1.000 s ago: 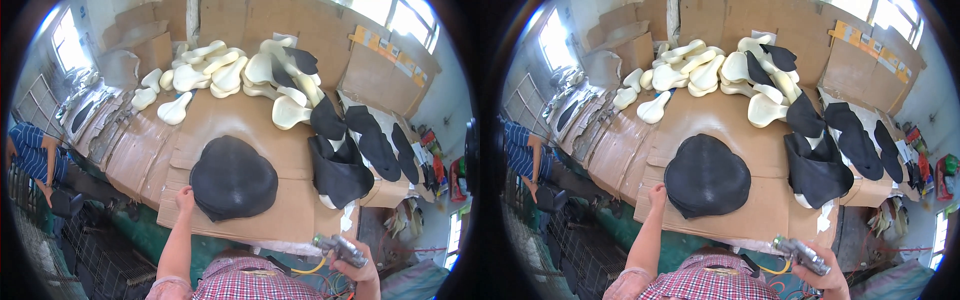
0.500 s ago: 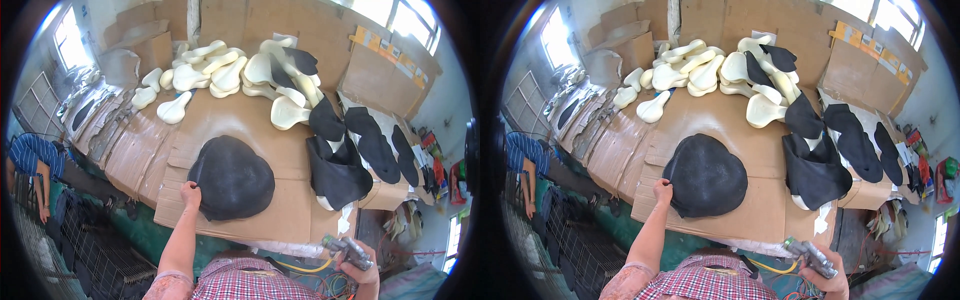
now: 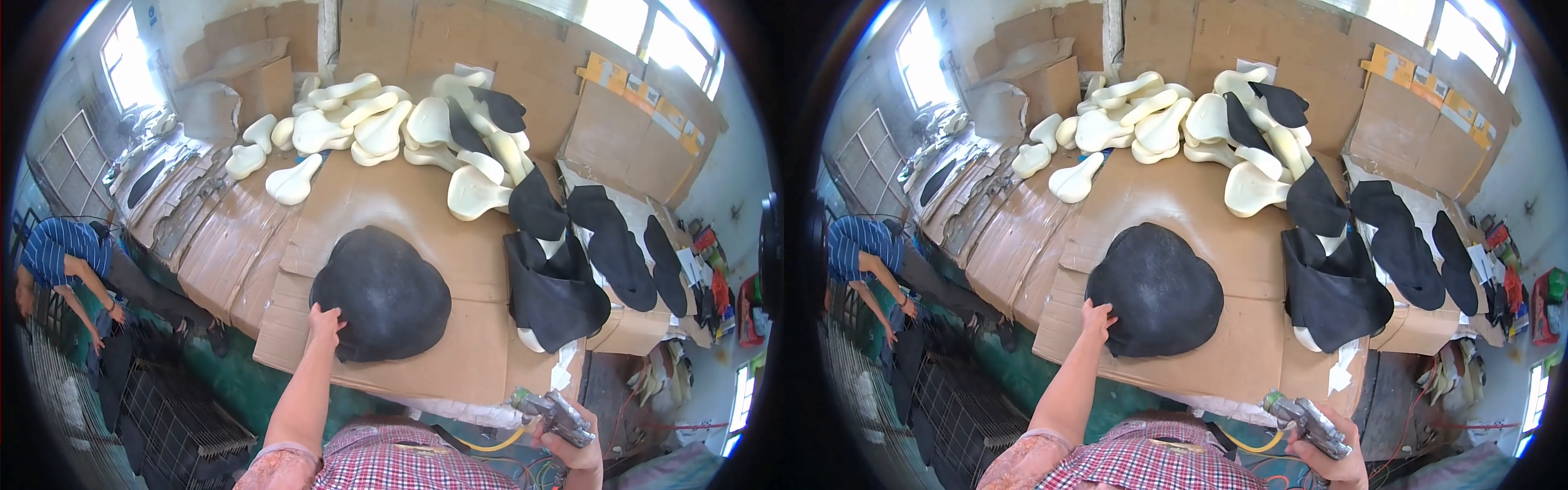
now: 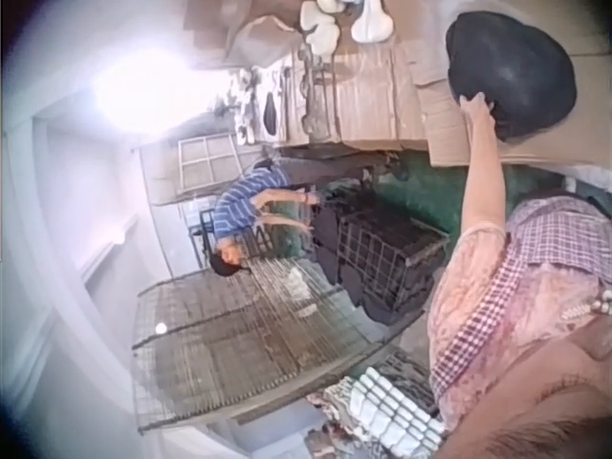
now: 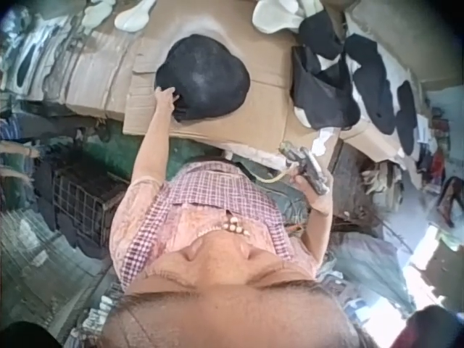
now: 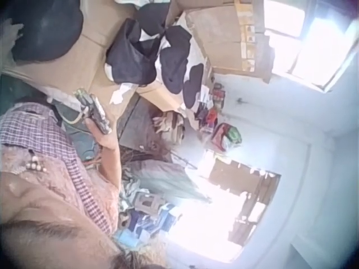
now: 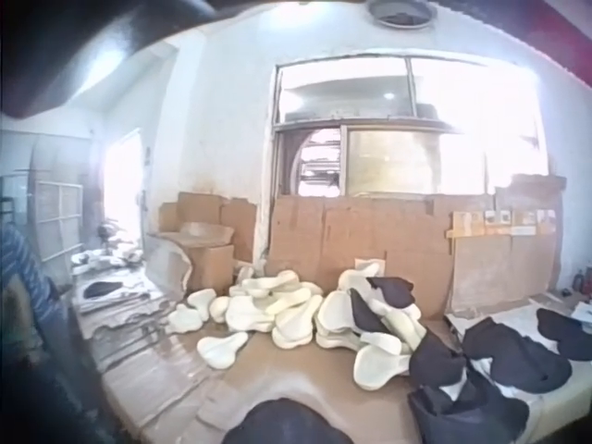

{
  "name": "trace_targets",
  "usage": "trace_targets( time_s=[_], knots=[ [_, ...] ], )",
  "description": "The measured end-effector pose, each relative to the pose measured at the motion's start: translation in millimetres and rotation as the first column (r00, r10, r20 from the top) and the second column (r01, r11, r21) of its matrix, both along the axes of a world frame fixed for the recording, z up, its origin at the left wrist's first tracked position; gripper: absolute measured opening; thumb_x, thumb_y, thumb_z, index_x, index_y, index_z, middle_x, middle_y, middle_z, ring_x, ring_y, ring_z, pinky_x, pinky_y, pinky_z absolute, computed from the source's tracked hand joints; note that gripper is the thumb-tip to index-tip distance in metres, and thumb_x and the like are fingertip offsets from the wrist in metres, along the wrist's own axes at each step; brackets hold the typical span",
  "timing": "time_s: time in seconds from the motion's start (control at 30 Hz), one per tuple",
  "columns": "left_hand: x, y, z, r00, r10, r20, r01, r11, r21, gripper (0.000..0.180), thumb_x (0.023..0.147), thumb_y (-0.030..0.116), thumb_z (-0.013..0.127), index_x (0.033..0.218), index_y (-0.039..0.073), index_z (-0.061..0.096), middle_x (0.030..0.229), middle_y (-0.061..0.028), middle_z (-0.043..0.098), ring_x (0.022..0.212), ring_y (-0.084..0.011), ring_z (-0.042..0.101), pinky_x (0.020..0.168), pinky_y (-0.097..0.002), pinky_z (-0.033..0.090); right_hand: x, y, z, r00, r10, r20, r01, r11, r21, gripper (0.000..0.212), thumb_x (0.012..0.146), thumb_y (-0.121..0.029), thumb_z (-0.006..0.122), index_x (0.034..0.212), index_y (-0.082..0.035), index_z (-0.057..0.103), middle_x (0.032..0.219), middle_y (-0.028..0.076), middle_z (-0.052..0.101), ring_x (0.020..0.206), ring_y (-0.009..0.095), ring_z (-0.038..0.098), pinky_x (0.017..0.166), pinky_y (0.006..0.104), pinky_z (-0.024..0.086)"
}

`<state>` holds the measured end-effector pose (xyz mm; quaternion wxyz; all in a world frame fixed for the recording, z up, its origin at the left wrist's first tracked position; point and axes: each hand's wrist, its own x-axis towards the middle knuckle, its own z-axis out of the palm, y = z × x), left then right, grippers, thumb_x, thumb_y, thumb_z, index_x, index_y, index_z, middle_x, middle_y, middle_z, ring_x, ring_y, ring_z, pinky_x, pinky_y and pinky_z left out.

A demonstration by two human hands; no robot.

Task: Applying glue to black seat covers and placing them on foam bicycle seat cushions.

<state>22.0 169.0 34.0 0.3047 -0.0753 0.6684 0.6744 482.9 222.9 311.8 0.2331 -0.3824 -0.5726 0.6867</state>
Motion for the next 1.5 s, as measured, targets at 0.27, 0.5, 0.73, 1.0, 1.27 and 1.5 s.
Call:
trace_targets(
  time_s=[0.27,0.5,0.73,1.0,1.27,1.5],
  knots=[
    [-6,20,140,1.000,0.004,0.010,-0.010,0.663,0.748,0.034,0.083,-0.003,0.057,0.113,0.012,0.052,0.100,-0.0035,0.063,0.085,-0.0179,0.064,0.068,-0.0353,0.055,-13,6,4,0.996,0.020,-0.083,-0.010,0.992,0.124,0.058,0.075,-0.012,0.072,0.124,0.007,0.047,0.086,0.010,0.062,0.081,0.018,0.061,0.076,0.0297,0.048],
    [-53,-82,217,0.938,0.344,-0.037,-0.142,0.481,0.865,0.020,0.085,0.000,0.058,0.103,0.008,0.060,0.094,-0.0059,0.068,0.081,-0.0163,0.064,0.070,-0.0287,0.052,-10,-3,14,0.998,0.058,0.015,-0.057,0.997,-0.055,0.057,0.072,-0.012,0.074,0.120,0.006,0.052,0.086,0.010,0.062,0.081,0.017,0.060,0.076,0.0286,0.047],
    [-128,-187,179,0.806,0.590,-0.054,-0.243,0.411,0.879,0.013,0.087,0.000,0.056,0.099,0.006,0.058,0.087,-0.0091,0.065,0.076,-0.0212,0.063,0.070,-0.0325,0.054,-8,-5,17,1.000,-0.016,-0.003,0.016,0.989,0.148,0.062,0.071,-0.012,0.074,0.124,0.006,0.048,0.087,0.016,0.064,0.067,0.018,0.063,0.062,0.0313,0.053],
    [-156,-247,169,0.711,0.697,-0.088,-0.279,0.396,0.875,0.010,0.091,0.002,0.051,0.100,0.001,0.056,0.089,-0.0133,0.064,0.078,-0.0244,0.062,0.076,-0.0351,0.053,-13,-26,34,0.991,0.063,0.115,-0.064,0.998,0.006,0.061,0.068,-0.008,0.073,0.123,0.008,0.049,0.089,0.017,0.065,0.072,0.019,0.064,0.065,0.0308,0.054],
    [-162,-255,152,0.737,0.676,0.002,-0.331,0.359,0.873,0.011,0.091,0.003,0.050,0.101,0.000,0.056,0.094,-0.0137,0.062,0.087,-0.0240,0.059,0.083,-0.0355,0.050,-75,-20,13,0.999,0.008,-0.031,-0.001,0.981,0.195,0.053,0.077,-0.005,0.067,0.126,0.005,0.048,0.083,0.010,0.062,0.072,0.015,0.061,0.066,0.0288,0.052],
    [-153,-241,166,0.633,0.768,-0.097,-0.311,0.367,0.877,0.020,0.092,0.002,0.047,0.110,0.000,0.053,0.104,-0.0120,0.059,0.093,-0.0236,0.058,0.084,-0.0343,0.049,-54,-11,11,0.991,-0.130,0.011,0.124,0.964,0.236,0.056,0.077,-0.007,0.067,0.128,0.005,0.046,0.081,0.009,0.061,0.070,0.016,0.062,0.067,0.0300,0.054]
  ],
)
